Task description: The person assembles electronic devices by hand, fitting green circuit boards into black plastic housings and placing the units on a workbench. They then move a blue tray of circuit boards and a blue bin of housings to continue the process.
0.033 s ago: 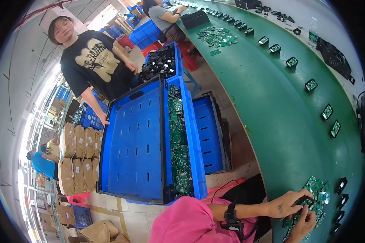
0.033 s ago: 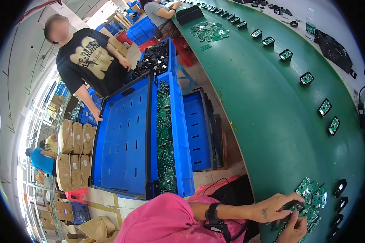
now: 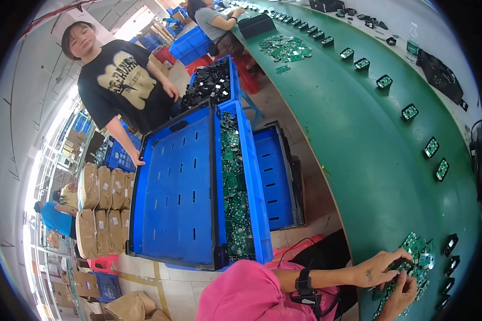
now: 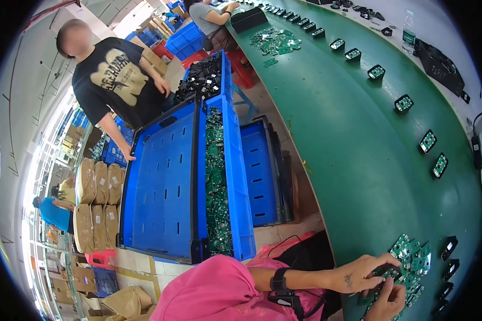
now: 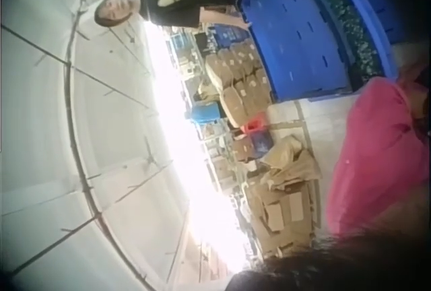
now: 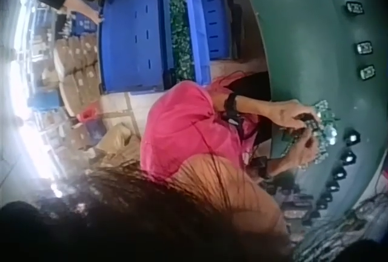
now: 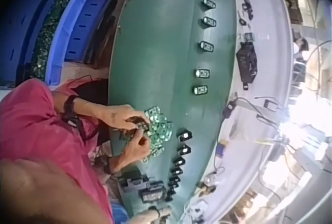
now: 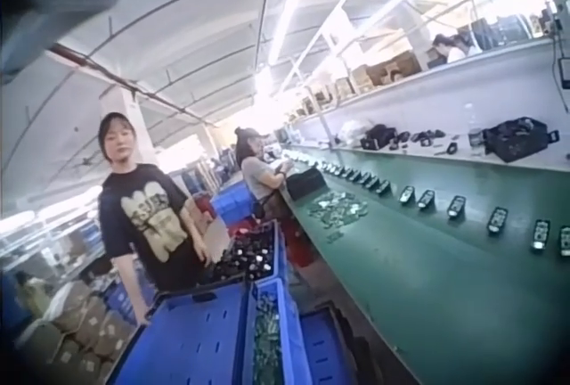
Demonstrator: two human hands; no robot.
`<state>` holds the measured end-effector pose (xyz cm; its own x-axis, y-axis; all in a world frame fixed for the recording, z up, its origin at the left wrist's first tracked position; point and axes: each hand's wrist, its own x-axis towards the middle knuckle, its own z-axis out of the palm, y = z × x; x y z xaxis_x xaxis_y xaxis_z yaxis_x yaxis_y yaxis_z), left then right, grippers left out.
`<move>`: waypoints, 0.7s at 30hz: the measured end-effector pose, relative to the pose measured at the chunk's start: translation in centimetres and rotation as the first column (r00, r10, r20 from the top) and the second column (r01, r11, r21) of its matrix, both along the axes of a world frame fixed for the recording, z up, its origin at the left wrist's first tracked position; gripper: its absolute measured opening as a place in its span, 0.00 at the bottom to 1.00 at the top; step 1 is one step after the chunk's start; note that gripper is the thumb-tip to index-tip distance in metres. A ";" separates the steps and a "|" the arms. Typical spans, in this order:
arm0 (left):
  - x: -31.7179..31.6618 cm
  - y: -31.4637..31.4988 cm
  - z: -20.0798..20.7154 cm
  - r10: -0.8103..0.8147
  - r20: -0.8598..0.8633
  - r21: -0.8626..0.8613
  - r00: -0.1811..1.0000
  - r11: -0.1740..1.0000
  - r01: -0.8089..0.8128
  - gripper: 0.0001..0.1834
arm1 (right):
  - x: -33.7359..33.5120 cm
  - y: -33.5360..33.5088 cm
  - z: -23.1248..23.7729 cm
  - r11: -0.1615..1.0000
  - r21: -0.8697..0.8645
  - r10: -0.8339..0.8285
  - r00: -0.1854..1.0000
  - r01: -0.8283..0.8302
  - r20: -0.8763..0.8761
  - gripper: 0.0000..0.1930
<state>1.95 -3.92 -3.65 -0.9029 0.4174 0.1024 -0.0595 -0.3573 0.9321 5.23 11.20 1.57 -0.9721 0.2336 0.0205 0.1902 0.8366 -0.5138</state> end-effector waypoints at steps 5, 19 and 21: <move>-0.8 -0.1 0.2 -0.131 0.014 0.003 0.991 0.991 0.131 0.26 | 0.2 1.9 -4.3 0.906 -0.385 0.111 0.978 -0.173 -0.180 0.19; -1.0 -0.4 -0.2 -0.093 0.211 -0.020 0.973 0.995 0.099 0.24 | -0.7 -1.6 -1.5 0.798 -0.603 -0.024 0.998 -0.014 -0.055 0.21; -1.0 -0.3 -0.3 -0.063 0.194 -0.086 0.979 0.993 0.081 0.24 | -0.7 -1.7 -1.8 0.808 -0.588 -0.027 0.996 -0.026 -0.081 0.21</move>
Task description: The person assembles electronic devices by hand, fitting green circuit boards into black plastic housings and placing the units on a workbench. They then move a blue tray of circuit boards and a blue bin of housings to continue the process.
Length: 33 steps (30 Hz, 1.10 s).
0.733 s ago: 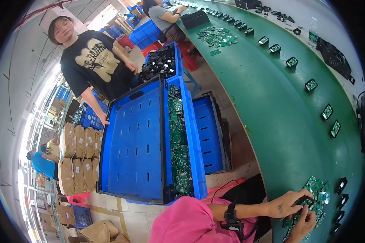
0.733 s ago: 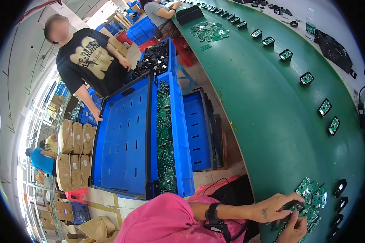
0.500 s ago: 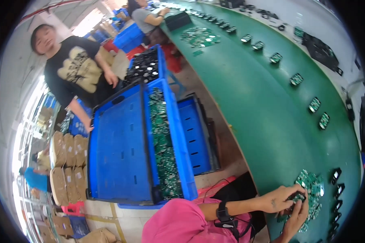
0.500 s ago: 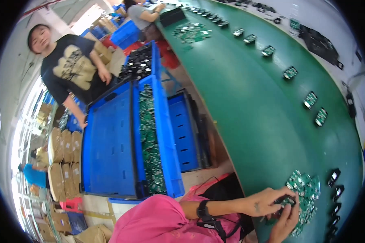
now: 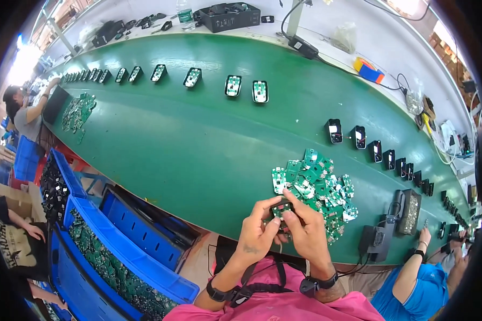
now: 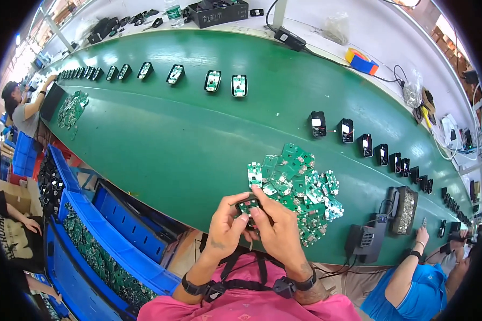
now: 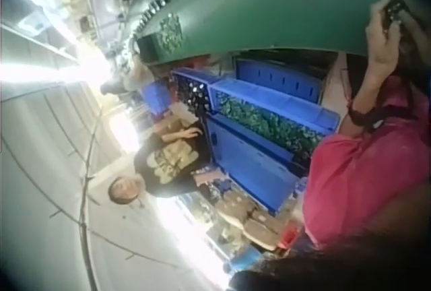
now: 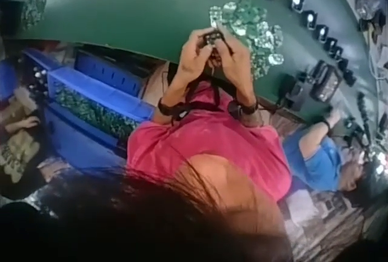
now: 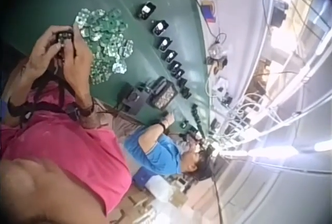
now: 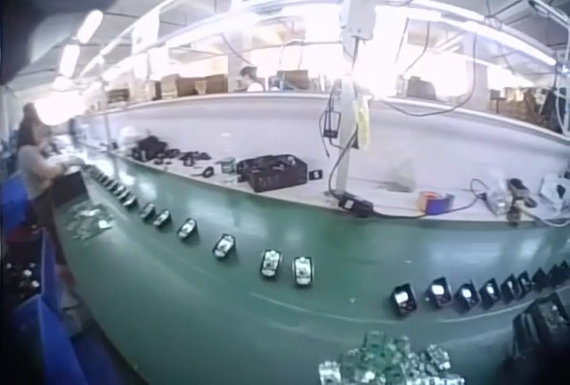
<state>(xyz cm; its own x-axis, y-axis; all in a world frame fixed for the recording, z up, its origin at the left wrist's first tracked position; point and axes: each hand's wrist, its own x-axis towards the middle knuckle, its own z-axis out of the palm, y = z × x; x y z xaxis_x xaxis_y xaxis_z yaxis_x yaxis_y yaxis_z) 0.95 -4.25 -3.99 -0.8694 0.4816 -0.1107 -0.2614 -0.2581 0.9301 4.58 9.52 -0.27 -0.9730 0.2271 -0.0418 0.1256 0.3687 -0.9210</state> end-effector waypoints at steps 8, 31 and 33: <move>-0.6 -0.3 0.8 0.026 -0.120 -0.106 0.992 0.994 -0.039 0.21 | -0.6 -1.1 -0.7 0.996 -0.059 -0.076 0.995 0.072 -0.070 0.19; -24.8 13.2 -0.1 -0.109 -0.680 -0.470 0.725 0.824 -0.317 0.36 | 12.0 9.6 -6.7 0.630 0.082 -0.698 0.609 0.772 -0.377 0.05; -22.9 15.8 0.5 -0.155 -0.843 -0.432 0.515 0.765 -0.477 0.40 | 11.7 10.3 -6.5 0.635 0.110 -0.678 0.620 0.765 -0.394 0.04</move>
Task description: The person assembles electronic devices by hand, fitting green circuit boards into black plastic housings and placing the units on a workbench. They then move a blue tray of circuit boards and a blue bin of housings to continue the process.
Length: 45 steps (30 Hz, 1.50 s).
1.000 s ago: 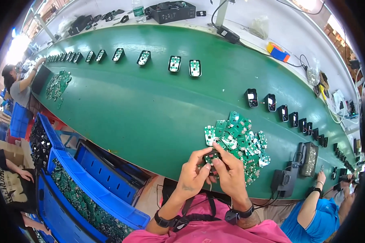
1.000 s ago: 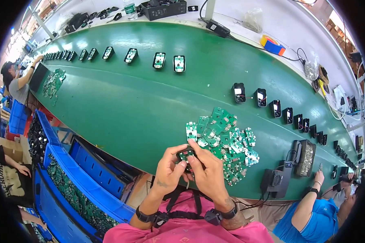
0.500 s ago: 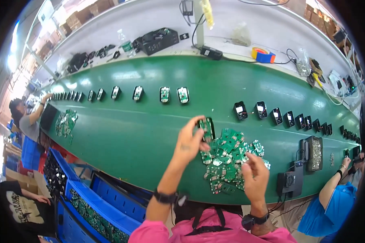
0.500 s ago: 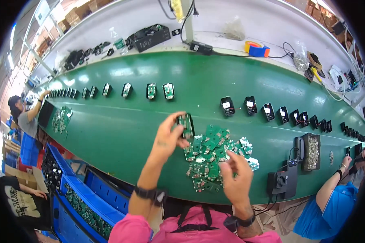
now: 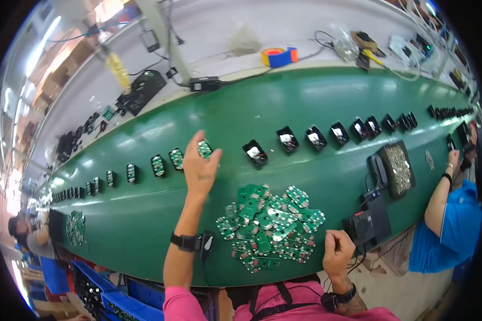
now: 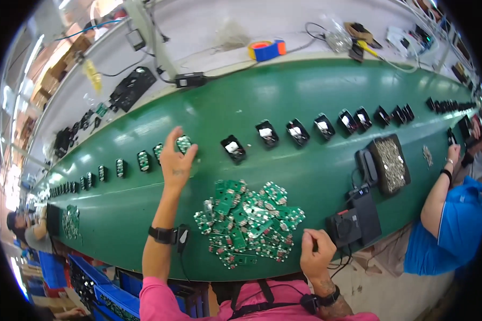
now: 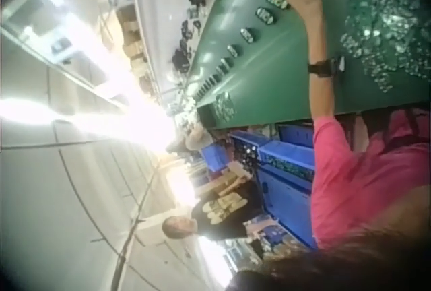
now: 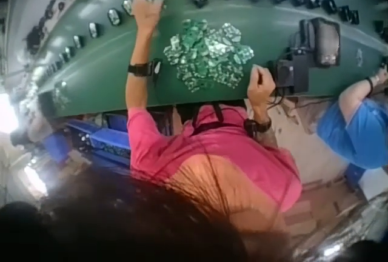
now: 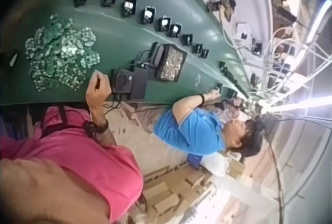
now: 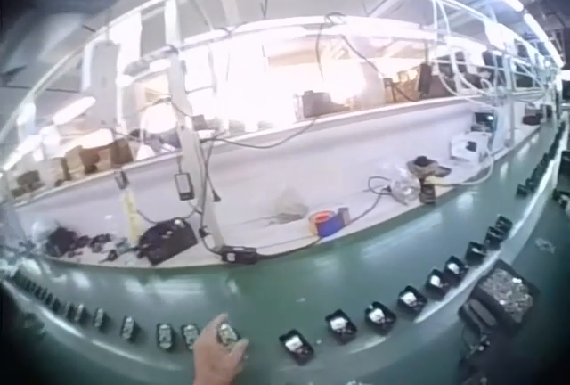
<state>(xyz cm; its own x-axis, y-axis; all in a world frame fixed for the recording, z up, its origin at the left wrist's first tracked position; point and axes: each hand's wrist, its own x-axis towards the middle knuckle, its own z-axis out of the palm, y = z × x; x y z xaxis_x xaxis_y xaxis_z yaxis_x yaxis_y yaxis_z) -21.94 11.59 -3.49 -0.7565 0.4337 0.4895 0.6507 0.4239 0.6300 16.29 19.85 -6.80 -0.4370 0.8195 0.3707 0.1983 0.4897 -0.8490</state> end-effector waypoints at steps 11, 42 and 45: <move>3.4 4.7 -0.7 -0.256 0.187 -0.159 0.949 0.945 0.286 0.30 | -8.2 2.4 2.1 0.934 0.310 0.029 0.900 -0.180 0.435 0.17; 21.5 -14.3 1.5 -0.198 0.596 0.366 0.778 0.930 -0.044 0.40 | -4.1 11.1 3.3 0.824 -0.530 0.186 0.979 -0.201 -0.081 0.14; 21.5 -14.7 3.0 -0.057 0.316 0.206 0.947 0.978 -0.010 0.41 | -5.3 2.5 3.1 0.728 -0.611 0.142 0.940 -0.312 -0.310 0.12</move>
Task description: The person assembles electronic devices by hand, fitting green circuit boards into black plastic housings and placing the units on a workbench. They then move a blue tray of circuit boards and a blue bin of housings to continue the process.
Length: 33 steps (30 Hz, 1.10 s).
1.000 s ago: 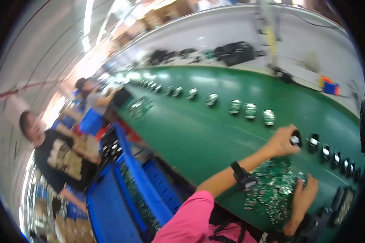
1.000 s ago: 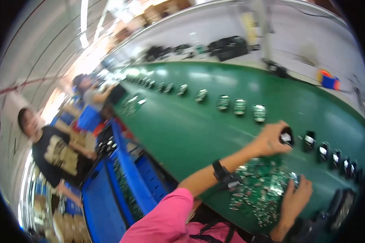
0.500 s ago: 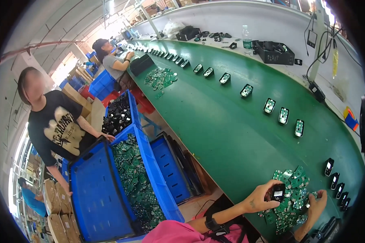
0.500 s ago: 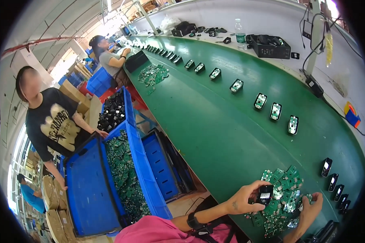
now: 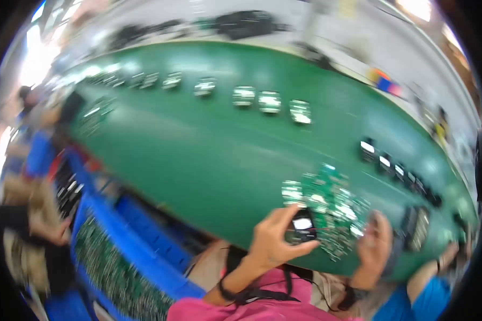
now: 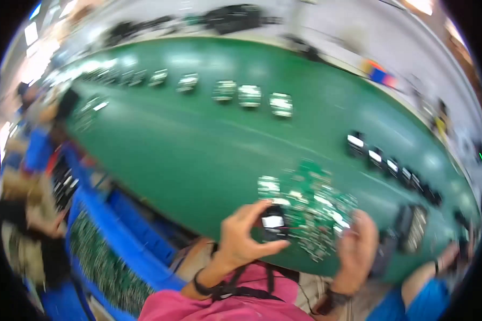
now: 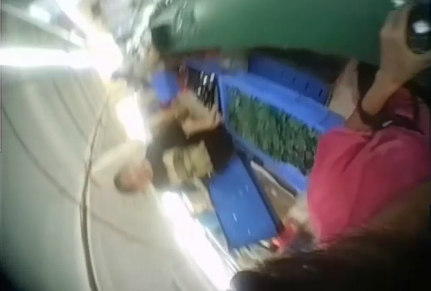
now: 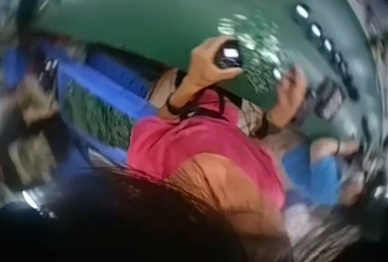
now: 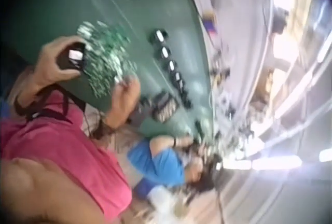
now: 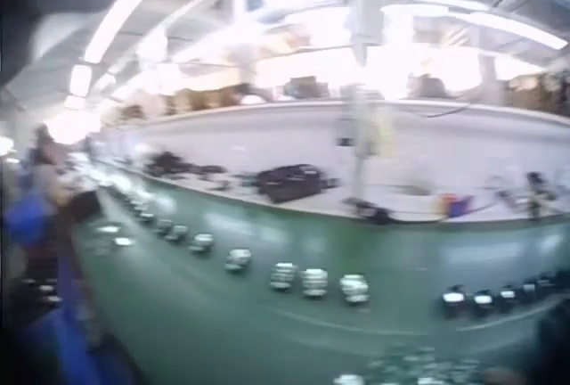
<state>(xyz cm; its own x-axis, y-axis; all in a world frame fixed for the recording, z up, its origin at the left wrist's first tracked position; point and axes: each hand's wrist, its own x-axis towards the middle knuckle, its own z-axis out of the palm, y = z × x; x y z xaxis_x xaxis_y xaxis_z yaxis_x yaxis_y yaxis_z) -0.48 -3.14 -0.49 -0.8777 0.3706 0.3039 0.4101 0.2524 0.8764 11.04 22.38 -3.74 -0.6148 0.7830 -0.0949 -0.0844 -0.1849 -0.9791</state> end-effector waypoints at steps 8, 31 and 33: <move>0.8 2.7 1.6 -0.089 -0.103 -0.073 0.991 0.994 0.081 0.48 | -2.5 -6.3 2.2 0.526 -0.731 0.417 0.881 -0.435 -0.224 0.10; 0.9 3.8 -0.6 0.069 -0.196 -0.186 0.978 0.977 -0.106 0.46 | -2.3 -7.5 1.1 0.483 -0.783 0.422 0.888 -0.392 -0.184 0.08; 0.9 4.0 -0.5 0.060 -0.210 -0.188 0.976 0.977 -0.101 0.46 | -2.3 -7.1 0.8 0.459 -0.758 0.437 0.861 -0.463 -0.261 0.08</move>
